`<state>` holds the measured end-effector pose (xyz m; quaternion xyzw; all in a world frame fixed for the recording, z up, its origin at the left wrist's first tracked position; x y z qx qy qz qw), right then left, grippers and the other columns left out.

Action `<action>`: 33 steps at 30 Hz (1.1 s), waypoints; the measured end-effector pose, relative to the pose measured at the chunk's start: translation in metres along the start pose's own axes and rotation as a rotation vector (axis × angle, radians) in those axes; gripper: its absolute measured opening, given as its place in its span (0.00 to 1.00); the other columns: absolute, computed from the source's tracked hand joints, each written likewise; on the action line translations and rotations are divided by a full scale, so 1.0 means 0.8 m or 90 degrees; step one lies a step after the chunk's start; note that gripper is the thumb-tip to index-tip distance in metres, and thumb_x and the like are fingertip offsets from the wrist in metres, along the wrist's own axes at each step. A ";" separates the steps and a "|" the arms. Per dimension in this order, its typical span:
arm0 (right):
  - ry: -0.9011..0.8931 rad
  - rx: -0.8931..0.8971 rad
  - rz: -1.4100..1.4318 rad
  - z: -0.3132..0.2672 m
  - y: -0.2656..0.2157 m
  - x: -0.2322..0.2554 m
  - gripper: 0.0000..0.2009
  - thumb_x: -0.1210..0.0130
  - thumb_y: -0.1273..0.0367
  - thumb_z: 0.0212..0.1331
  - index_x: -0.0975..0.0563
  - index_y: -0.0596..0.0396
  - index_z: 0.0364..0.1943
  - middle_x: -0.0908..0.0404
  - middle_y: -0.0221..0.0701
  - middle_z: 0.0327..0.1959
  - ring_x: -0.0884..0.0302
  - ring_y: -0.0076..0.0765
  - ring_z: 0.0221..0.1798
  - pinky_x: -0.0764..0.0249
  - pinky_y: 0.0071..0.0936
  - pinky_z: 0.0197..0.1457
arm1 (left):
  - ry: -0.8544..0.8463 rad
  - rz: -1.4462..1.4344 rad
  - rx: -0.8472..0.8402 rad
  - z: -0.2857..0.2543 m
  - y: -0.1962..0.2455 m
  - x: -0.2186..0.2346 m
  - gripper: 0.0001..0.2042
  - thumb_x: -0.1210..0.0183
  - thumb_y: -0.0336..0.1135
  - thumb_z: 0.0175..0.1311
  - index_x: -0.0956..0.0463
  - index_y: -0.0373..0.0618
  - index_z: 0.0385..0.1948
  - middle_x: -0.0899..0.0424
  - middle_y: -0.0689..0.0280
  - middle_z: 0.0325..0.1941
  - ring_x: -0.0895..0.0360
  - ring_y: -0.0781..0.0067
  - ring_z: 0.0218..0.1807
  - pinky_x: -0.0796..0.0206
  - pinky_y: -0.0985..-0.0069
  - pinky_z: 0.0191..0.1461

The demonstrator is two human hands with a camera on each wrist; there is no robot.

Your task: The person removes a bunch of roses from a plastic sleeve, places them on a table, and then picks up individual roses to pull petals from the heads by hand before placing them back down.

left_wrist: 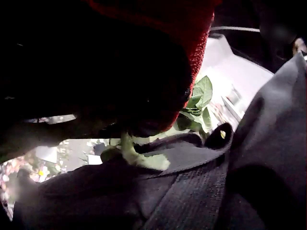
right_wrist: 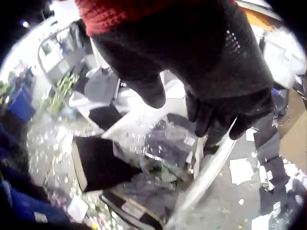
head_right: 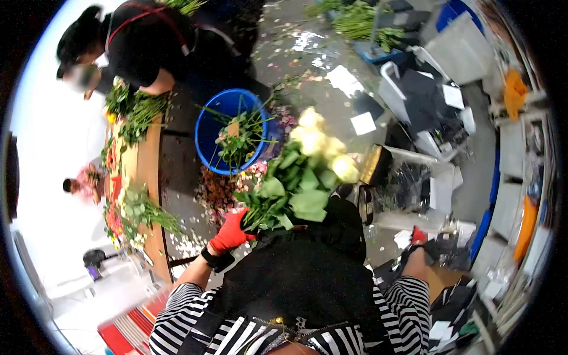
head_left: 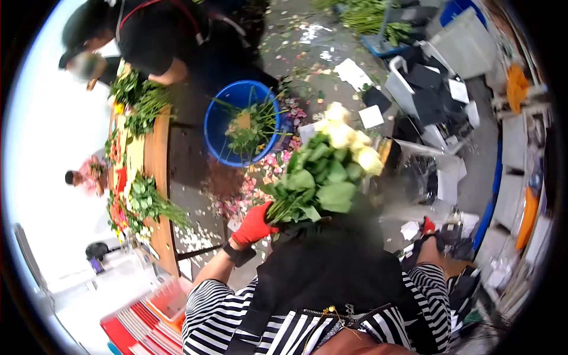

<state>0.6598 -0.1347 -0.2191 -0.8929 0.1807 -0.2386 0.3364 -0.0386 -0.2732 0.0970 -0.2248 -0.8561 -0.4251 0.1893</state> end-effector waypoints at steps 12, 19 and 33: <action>-0.799 0.481 -0.667 -0.231 0.083 -0.455 0.15 0.44 0.60 0.59 0.21 0.60 0.26 0.22 0.27 0.21 0.27 0.29 0.25 0.31 0.33 0.32 | 0.508 -0.595 0.116 -0.168 -0.230 0.043 0.23 0.35 0.29 0.49 0.25 0.38 0.50 0.16 0.66 0.43 0.22 0.76 0.44 0.30 0.73 0.51; -0.750 0.316 -0.606 -0.354 0.087 -0.675 0.11 0.43 0.64 0.61 0.23 0.57 0.28 0.23 0.28 0.22 0.27 0.25 0.21 0.29 0.23 0.28 | 0.710 -0.554 0.139 -0.284 -0.348 0.085 0.27 0.33 0.29 0.45 0.27 0.39 0.52 0.17 0.64 0.45 0.22 0.74 0.45 0.29 0.72 0.52; -1.151 0.649 -0.951 -0.769 0.215 -0.853 0.18 0.44 0.55 0.57 0.21 0.55 0.40 0.18 0.42 0.35 0.20 0.47 0.41 0.28 0.36 0.45 | 1.064 -0.702 0.390 -0.452 -0.439 -0.039 0.27 0.29 0.28 0.42 0.26 0.39 0.50 0.18 0.65 0.41 0.22 0.71 0.43 0.29 0.71 0.50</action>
Point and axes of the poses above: each hand's wrist, its own z-axis towards the middle knuckle, its own x-axis out of the back of the hand, y = z × x, the point moved 8 cm from there along z, towards the middle knuckle
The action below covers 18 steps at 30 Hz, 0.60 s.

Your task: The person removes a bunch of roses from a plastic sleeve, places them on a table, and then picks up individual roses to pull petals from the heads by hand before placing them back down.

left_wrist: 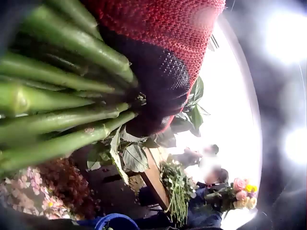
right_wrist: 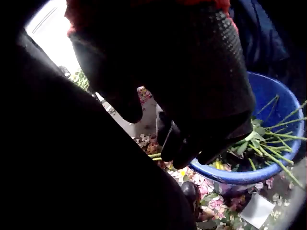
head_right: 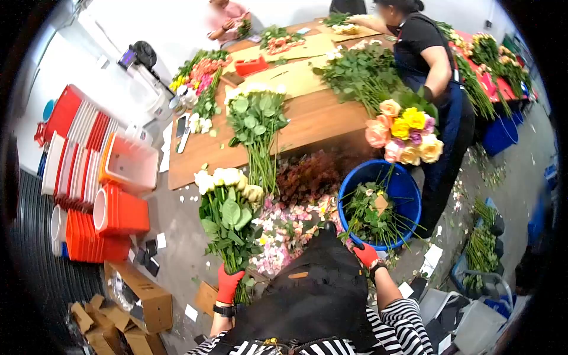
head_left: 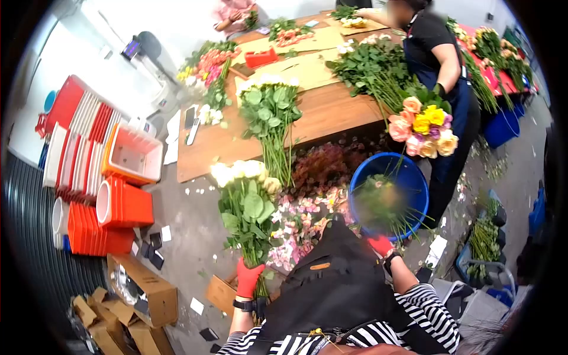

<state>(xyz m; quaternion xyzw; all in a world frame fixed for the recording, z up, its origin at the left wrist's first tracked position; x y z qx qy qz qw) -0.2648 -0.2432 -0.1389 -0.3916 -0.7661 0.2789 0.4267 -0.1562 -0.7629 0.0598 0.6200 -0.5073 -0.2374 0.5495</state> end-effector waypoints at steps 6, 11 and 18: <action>-0.090 0.097 -0.123 0.125 -0.025 -0.052 0.18 0.42 0.55 0.55 0.20 0.55 0.39 0.17 0.42 0.37 0.21 0.51 0.43 0.27 0.38 0.47 | 0.122 0.036 0.013 0.025 0.035 0.035 0.23 0.31 0.27 0.43 0.25 0.39 0.46 0.18 0.65 0.39 0.22 0.73 0.40 0.29 0.73 0.45; -0.038 0.045 -0.058 0.172 -0.151 -0.030 0.17 0.41 0.56 0.56 0.20 0.56 0.38 0.17 0.40 0.35 0.20 0.47 0.41 0.27 0.37 0.46 | 0.148 0.084 -0.017 0.122 0.116 0.019 0.22 0.32 0.27 0.44 0.24 0.38 0.45 0.18 0.66 0.36 0.22 0.75 0.36 0.29 0.74 0.40; -0.043 0.195 0.019 0.306 -0.203 -0.060 0.18 0.41 0.56 0.57 0.22 0.54 0.43 0.17 0.40 0.37 0.20 0.45 0.41 0.26 0.36 0.46 | 0.275 0.245 -0.137 0.348 0.205 -0.035 0.29 0.29 0.38 0.41 0.26 0.38 0.48 0.16 0.52 0.42 0.19 0.53 0.44 0.28 0.63 0.48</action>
Point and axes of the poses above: each hand's wrist, its own z-axis towards the middle knuckle, its own x-axis out of the back of the hand, y = z × x, the point moved 8 cm from there along z, towards the middle knuckle
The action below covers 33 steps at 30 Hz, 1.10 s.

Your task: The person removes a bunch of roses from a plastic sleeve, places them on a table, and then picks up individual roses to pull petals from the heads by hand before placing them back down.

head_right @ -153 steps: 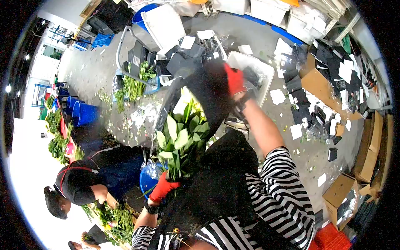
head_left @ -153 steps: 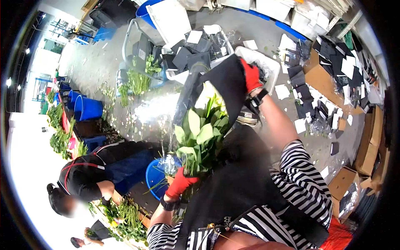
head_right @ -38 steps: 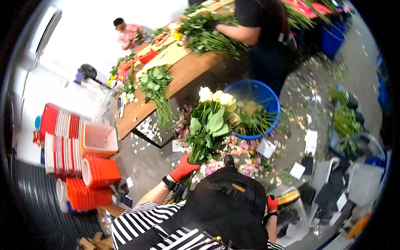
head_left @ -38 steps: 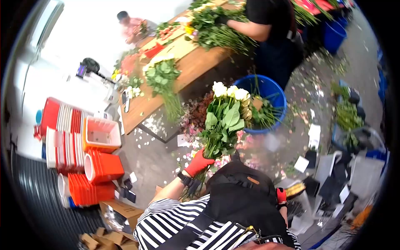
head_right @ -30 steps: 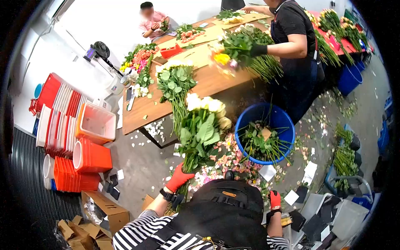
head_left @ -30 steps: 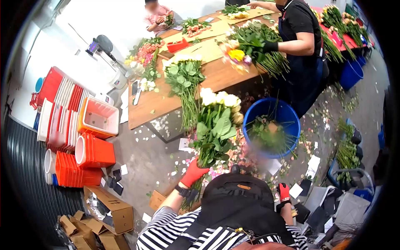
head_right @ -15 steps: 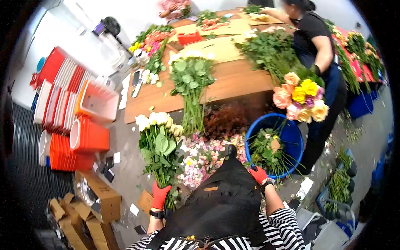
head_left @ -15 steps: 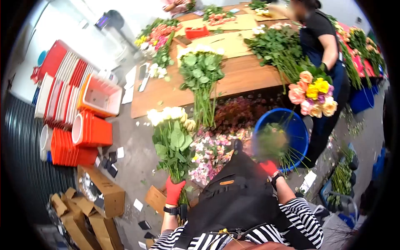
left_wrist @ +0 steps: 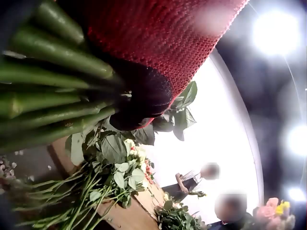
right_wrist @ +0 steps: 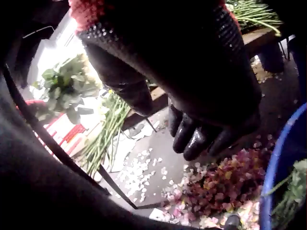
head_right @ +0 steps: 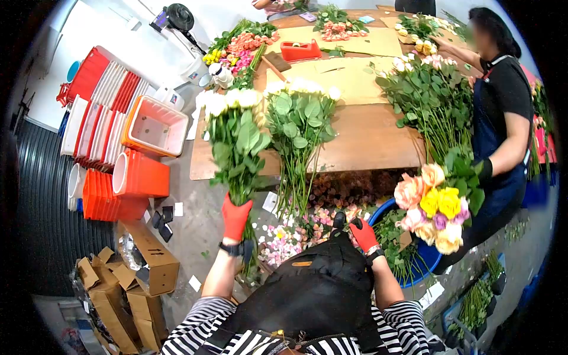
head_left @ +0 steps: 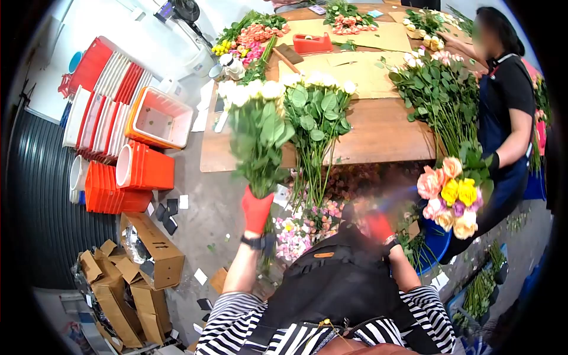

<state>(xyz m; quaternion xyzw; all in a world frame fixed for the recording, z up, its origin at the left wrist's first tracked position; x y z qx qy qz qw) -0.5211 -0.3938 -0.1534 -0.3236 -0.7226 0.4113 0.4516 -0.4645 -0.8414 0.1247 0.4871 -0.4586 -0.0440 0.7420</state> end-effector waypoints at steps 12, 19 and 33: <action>0.112 0.118 -0.030 0.209 -0.203 -0.048 0.29 0.39 0.59 0.60 0.32 0.59 0.62 0.27 0.45 0.59 0.29 0.47 0.61 0.33 0.36 0.63 | -0.208 0.295 0.064 0.175 -0.077 -0.218 0.56 0.28 0.58 0.40 0.50 0.34 0.68 0.37 0.49 0.68 0.36 0.48 0.67 0.39 0.60 0.66; 0.134 -0.082 0.317 0.255 -0.130 -0.124 0.34 0.38 0.56 0.58 0.37 0.59 0.65 0.30 0.46 0.62 0.31 0.47 0.63 0.35 0.36 0.64 | -0.204 0.123 0.046 0.207 -0.123 -0.240 0.61 0.26 0.54 0.38 0.59 0.31 0.70 0.46 0.43 0.72 0.47 0.46 0.73 0.49 0.63 0.73; 0.063 -0.258 0.599 0.367 -0.251 -0.288 0.13 0.42 0.63 0.62 0.29 0.47 0.48 0.24 0.26 0.38 0.24 0.29 0.33 0.23 0.31 0.40 | -0.226 -0.117 -0.008 0.332 -0.091 -0.170 0.47 0.34 0.41 0.43 0.49 0.37 0.69 0.30 0.46 0.62 0.33 0.48 0.63 0.39 0.63 0.65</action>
Point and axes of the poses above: each hand's wrist, its own z-axis towards the middle knuckle, its own x-axis out of the back of the hand, y = z × x, the point moved 8 cm from there along z, towards the middle knuckle
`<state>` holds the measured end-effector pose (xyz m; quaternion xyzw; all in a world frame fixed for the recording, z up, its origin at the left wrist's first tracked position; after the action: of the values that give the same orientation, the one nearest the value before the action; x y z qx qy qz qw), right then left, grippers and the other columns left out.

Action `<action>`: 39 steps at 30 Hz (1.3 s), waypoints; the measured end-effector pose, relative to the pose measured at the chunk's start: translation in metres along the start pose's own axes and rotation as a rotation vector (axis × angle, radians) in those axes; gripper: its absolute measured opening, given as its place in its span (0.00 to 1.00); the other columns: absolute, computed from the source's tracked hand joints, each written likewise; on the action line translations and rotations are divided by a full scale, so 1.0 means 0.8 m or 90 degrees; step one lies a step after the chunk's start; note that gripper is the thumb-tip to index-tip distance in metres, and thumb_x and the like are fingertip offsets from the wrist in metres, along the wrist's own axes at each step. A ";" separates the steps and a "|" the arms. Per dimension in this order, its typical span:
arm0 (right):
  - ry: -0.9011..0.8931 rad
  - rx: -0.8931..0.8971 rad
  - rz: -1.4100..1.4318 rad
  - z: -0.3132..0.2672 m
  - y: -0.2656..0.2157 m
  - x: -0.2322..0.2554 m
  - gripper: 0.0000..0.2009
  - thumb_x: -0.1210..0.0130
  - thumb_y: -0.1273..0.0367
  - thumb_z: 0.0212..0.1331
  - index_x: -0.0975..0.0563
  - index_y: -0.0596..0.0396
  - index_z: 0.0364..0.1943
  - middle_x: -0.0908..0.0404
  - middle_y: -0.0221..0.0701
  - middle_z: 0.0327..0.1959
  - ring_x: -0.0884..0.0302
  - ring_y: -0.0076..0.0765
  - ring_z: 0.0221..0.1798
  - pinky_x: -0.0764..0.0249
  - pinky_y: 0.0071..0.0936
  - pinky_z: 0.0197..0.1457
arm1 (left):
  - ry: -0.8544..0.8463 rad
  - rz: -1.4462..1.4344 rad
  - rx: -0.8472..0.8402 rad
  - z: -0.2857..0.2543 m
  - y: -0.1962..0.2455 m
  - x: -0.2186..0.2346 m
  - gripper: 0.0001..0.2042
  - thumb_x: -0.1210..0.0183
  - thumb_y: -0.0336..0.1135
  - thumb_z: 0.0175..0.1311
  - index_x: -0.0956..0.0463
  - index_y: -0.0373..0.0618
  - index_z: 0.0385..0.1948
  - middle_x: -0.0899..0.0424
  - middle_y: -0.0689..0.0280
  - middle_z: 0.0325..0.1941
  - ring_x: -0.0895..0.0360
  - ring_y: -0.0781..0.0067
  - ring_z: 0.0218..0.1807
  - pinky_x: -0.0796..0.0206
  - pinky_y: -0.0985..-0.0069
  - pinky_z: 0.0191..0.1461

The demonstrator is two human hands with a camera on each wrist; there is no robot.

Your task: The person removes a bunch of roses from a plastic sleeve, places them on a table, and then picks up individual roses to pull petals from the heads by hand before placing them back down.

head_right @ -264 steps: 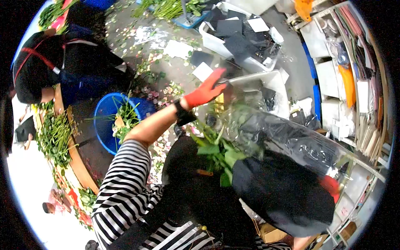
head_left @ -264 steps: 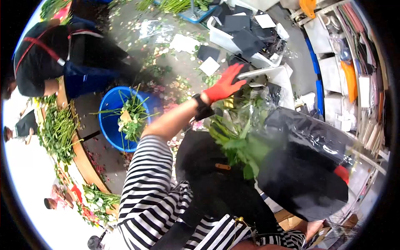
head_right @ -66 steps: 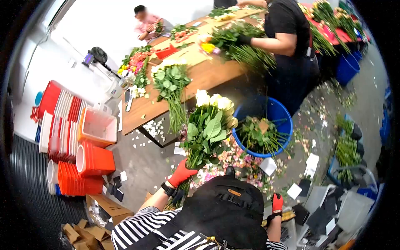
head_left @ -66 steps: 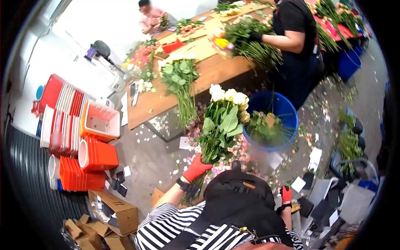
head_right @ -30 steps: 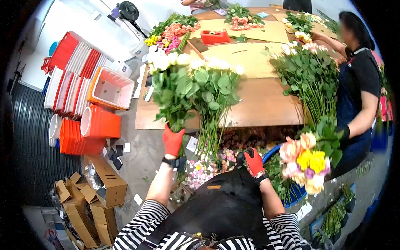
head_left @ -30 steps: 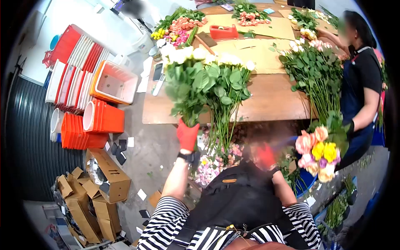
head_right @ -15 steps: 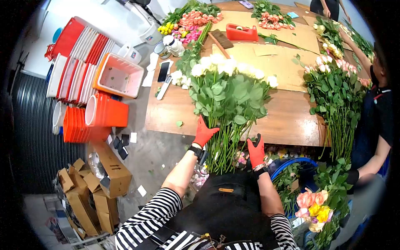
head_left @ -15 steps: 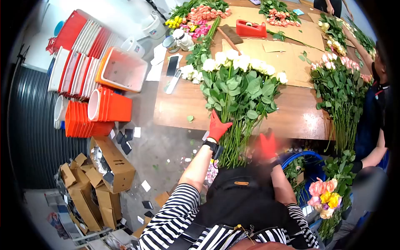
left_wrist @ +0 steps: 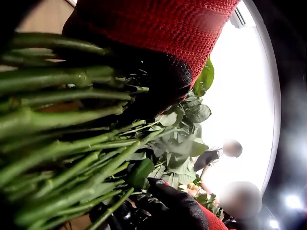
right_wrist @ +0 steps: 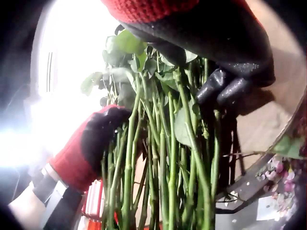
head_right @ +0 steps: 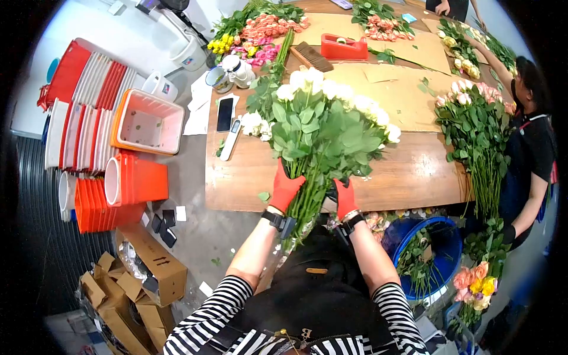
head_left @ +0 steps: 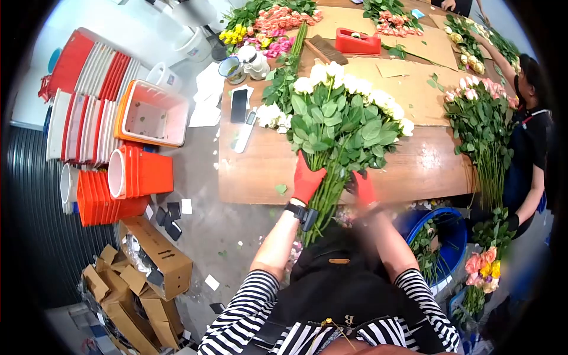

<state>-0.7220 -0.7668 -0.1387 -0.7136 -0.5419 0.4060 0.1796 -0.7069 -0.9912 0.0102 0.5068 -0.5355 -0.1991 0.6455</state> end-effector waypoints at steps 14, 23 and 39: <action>0.181 0.118 0.123 -0.004 -0.025 0.084 0.08 0.42 0.73 0.59 0.26 0.59 0.41 0.22 0.25 0.33 0.29 0.20 0.31 0.30 0.21 0.34 | 0.013 0.418 -0.112 -0.045 0.024 -0.010 0.43 0.34 0.51 0.50 0.43 0.43 0.68 0.35 0.48 0.64 0.35 0.46 0.60 0.40 0.57 0.63; 0.178 0.367 -0.200 -0.110 -0.183 0.104 0.16 0.45 0.76 0.59 0.26 0.58 0.52 0.19 0.31 0.31 0.28 0.22 0.28 0.30 0.25 0.31 | 0.094 0.494 -0.156 -0.081 0.118 0.012 0.38 0.34 0.46 0.52 0.38 0.39 0.64 0.34 0.48 0.65 0.35 0.46 0.63 0.42 0.58 0.66; 0.141 0.609 -0.559 -0.299 -0.307 0.115 0.17 0.40 0.71 0.52 0.24 0.53 0.48 0.21 0.39 0.45 0.26 0.53 0.48 0.29 0.43 0.51 | -0.467 -0.460 -0.126 -0.124 0.459 -0.121 0.27 0.39 0.30 0.61 0.33 0.38 0.63 0.20 0.75 0.42 0.35 0.90 0.30 0.41 0.88 0.32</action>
<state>-0.6833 -0.5527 0.1422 -0.3049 -0.5208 0.4150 0.6808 -0.7566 -0.7208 0.2900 0.4928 -0.4959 -0.6231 0.3507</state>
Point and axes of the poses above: each hand's wrist, its own z-axis towards the middle knuckle, its own x-axis out of the back of the hand, y = z × x, the point moved 8 cm from there along z, towards the middle knuckle
